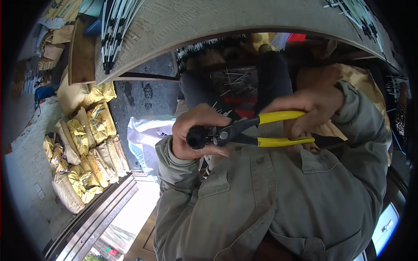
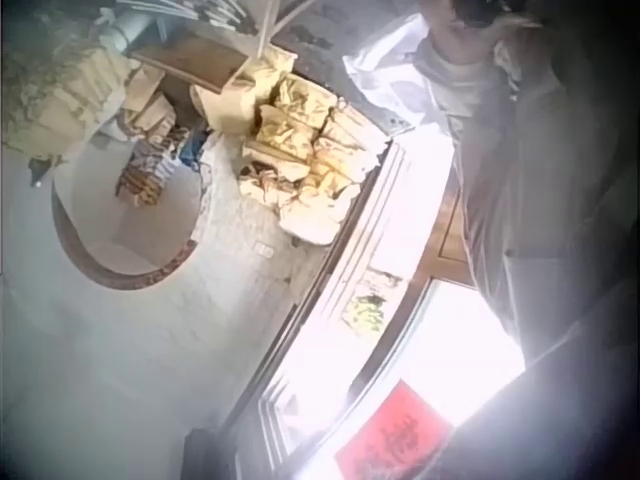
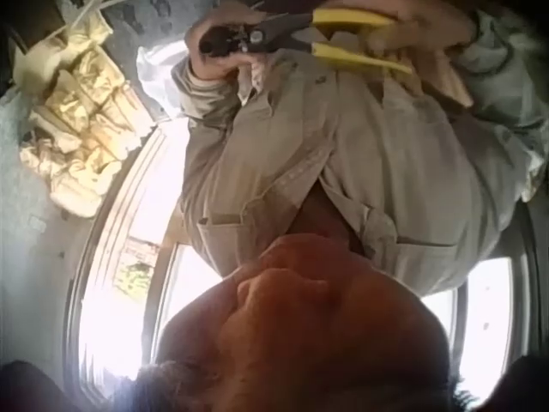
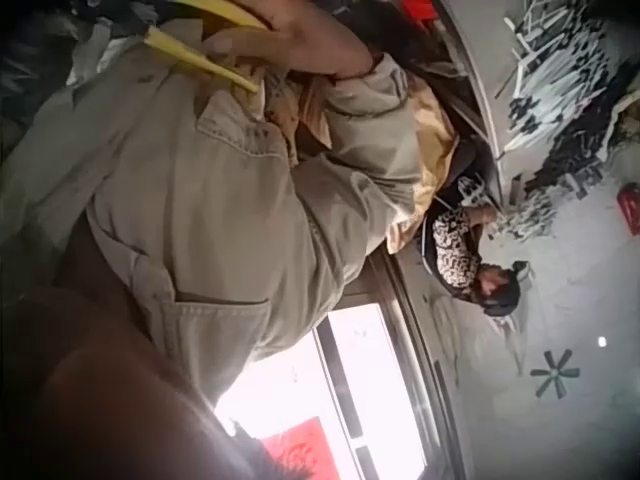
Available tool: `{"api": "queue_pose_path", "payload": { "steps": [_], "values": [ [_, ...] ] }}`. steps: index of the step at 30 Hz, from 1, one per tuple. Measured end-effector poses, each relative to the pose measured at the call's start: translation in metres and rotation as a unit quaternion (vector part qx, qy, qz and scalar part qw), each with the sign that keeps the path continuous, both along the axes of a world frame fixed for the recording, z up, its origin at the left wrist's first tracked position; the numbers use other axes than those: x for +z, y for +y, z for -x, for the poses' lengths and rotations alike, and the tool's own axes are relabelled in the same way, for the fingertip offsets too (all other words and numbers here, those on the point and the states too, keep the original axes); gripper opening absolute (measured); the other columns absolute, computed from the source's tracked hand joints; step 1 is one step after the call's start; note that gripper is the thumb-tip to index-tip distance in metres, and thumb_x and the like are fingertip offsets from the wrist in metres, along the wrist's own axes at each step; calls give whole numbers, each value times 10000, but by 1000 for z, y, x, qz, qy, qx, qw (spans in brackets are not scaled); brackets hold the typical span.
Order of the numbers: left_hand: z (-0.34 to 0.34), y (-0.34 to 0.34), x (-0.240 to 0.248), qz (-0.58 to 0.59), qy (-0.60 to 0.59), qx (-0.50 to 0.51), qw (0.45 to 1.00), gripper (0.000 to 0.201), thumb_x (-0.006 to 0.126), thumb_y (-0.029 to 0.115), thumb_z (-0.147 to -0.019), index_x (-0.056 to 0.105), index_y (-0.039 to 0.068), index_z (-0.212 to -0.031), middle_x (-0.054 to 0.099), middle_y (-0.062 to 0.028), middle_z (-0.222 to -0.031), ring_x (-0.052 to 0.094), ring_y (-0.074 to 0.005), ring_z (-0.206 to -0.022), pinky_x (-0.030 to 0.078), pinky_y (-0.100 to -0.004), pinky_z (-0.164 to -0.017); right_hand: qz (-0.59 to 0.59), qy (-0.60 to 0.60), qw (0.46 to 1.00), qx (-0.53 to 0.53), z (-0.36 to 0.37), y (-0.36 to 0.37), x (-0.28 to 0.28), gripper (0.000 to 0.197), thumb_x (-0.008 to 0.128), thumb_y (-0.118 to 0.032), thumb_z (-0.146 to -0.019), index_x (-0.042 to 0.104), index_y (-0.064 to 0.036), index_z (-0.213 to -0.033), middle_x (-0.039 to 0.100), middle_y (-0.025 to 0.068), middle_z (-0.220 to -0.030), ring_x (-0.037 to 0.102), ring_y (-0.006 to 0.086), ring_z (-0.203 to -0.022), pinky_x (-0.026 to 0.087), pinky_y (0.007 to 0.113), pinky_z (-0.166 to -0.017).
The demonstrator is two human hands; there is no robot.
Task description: Assembling metal ribs and plastic components into umbrella mechanisms at a factory workbench.
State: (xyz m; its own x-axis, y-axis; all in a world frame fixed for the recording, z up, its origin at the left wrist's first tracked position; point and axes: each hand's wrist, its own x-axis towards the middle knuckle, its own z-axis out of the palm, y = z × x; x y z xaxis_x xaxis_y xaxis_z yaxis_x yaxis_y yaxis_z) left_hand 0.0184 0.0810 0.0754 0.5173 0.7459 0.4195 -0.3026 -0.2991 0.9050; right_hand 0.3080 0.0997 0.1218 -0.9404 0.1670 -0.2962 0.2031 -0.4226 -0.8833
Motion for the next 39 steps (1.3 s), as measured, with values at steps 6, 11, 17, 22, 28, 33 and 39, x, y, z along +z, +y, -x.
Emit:
{"api": "queue_pose_path", "payload": {
  "steps": [6, 11, 17, 22, 28, 33, 39],
  "values": [
    [-5, -15, 1, 21, 31, 115, 993, 579, 870, 194, -492, 603, -40, -949, 629, -148, -870, 583, -208, -745, 428, -297, -670, -688, -178, 697, -92, 22, -26, 19, 335, 668, -155, -680, 601, -32, -984, 493, 148, -1086, 551, 285, -896, 466, 380, -736],
    [-13, -22, 5, 23, 42, 185, 981, 595, 858, 196, -524, 575, -33, -994, 613, -134, -941, 572, -199, -792, 428, -293, -716, -819, -166, 530, -148, 27, -14, 26, 298, 632, -101, -659, 604, -40, -949, 498, 141, -1066, 548, 285, -888, 463, 393, -721],
    [-8, -23, 6, 9, 68, 221, 973, 563, 850, 177, -552, 572, -37, -991, 606, -124, -941, 564, -188, -806, 425, -288, -729, -827, -163, 519, -142, 34, -13, 5, 280, 660, -161, -624, 616, -31, -867, 515, 116, -1011, 567, 257, -787, 477, 358, -681],
    [-8, -22, 6, 11, 79, 221, 972, 545, 844, 185, -569, 576, -46, -984, 599, -113, -907, 548, -173, -772, 421, -275, -717, -787, -117, 579, -179, 40, -12, -23, 295, 656, -185, -629, 606, -36, -878, 504, 115, -967, 556, 245, -786, 467, 337, -662],
    [-10, -19, 9, -5, 94, 229, 969, 515, 833, 171, -600, 574, -52, -985, 590, -103, -888, 536, -151, -765, 416, -260, -707, -784, -132, 591, -138, 34, -7, -29, 265, 654, -177, -639, 494, -31, -793, 462, 116, -868, 538, 251, -731, 456, 342, -626],
    [-9, -14, 15, 13, 109, 219, 970, 477, 818, 131, -629, 569, -40, -998, 589, -94, -891, 540, -135, -782, 418, -246, -719, -814, -158, 549, -104, 30, 4, -4, 270, 658, -188, -666, 462, -37, -774, 451, 120, -850, 539, 257, -713, 456, 338, -610],
    [-9, -12, 19, 88, 109, 214, 967, 455, 800, 100, -649, 560, -31, -1012, 597, -102, -948, 551, -121, -846, 422, -238, -755, -849, -194, 490, -52, 29, 12, 16, 254, 637, -206, -699, 470, -36, -787, 440, 108, -832, 538, 246, -708, 456, 331, -611]
  ]
}}
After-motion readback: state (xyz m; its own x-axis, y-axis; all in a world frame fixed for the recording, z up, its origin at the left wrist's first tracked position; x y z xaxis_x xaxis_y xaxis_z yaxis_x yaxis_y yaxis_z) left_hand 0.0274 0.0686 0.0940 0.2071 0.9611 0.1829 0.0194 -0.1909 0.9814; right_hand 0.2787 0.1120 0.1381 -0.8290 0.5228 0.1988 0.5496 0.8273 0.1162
